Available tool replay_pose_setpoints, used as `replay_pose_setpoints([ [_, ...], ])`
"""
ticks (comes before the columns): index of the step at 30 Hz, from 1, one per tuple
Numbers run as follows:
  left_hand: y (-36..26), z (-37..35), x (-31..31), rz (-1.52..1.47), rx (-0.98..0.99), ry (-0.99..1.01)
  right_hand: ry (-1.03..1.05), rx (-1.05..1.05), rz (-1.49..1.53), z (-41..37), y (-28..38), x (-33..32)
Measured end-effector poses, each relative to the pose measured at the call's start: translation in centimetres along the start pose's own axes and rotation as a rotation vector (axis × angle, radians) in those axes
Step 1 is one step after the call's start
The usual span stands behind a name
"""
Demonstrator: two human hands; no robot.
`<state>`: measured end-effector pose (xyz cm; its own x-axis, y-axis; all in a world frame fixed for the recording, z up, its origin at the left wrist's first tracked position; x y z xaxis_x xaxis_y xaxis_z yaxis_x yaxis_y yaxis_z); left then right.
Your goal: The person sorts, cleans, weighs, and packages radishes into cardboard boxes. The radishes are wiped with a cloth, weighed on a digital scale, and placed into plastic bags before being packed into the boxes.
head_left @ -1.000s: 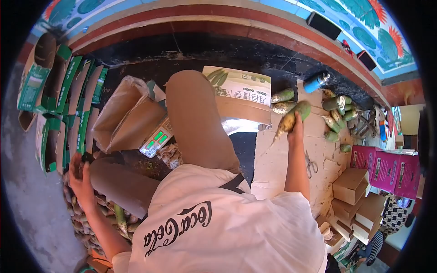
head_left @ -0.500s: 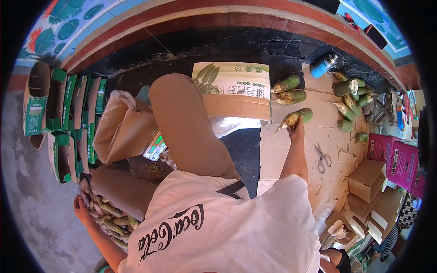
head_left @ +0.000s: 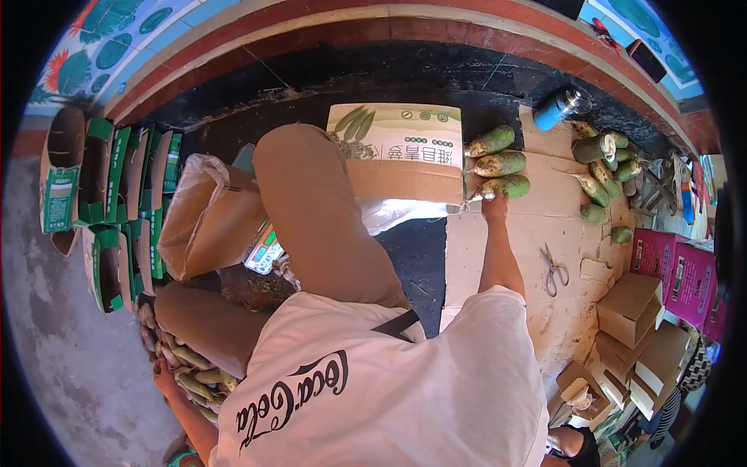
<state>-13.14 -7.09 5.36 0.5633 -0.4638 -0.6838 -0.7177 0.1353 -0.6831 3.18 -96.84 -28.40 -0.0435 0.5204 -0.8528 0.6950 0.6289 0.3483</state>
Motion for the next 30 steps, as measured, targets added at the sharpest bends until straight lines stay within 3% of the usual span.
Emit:
replay_pose_setpoints([
  [1,1.0,0.7,-0.3,-0.009,0.013,0.028,0.075,-0.038,-0.068,0.5,-0.2,0.5],
  [4,2.6,0.7,-0.5,0.282,-0.032,-0.199,0.055,-0.011,0.072,1.9,-2.0,1.5],
  [7,7.3,3.1,-1.8,0.328,-0.055,-0.199,0.022,0.043,0.008,0.9,0.1,-0.4],
  [12,10.6,1.4,-0.1,0.429,-0.193,-0.198,0.171,0.066,-0.052,1.5,1.3,-2.2],
  [15,10.9,-1.7,1.9,0.222,-0.213,-0.064,0.11,0.131,-0.052,2.0,1.7,-3.7],
  [21,17.4,-1.1,2.0,0.734,-0.444,0.091,0.103,0.175,-0.18,-0.5,4.9,-7.5],
  [30,25.0,-2.7,5.9,0.936,-0.442,0.407,0.124,-0.049,-0.396,0.9,4.2,-9.5],
])
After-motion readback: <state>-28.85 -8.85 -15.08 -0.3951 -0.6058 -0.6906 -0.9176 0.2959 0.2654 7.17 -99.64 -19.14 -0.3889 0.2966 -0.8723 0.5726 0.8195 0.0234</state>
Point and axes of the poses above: each hand's wrist, its own z-axis towards the middle knuckle, its own x-axis out of the palm, y = z × x, the point moved 1 cm from there along z, towards the middle knuckle, and after that the axes turned 13 degrees about -x, right-handed, at the moved point
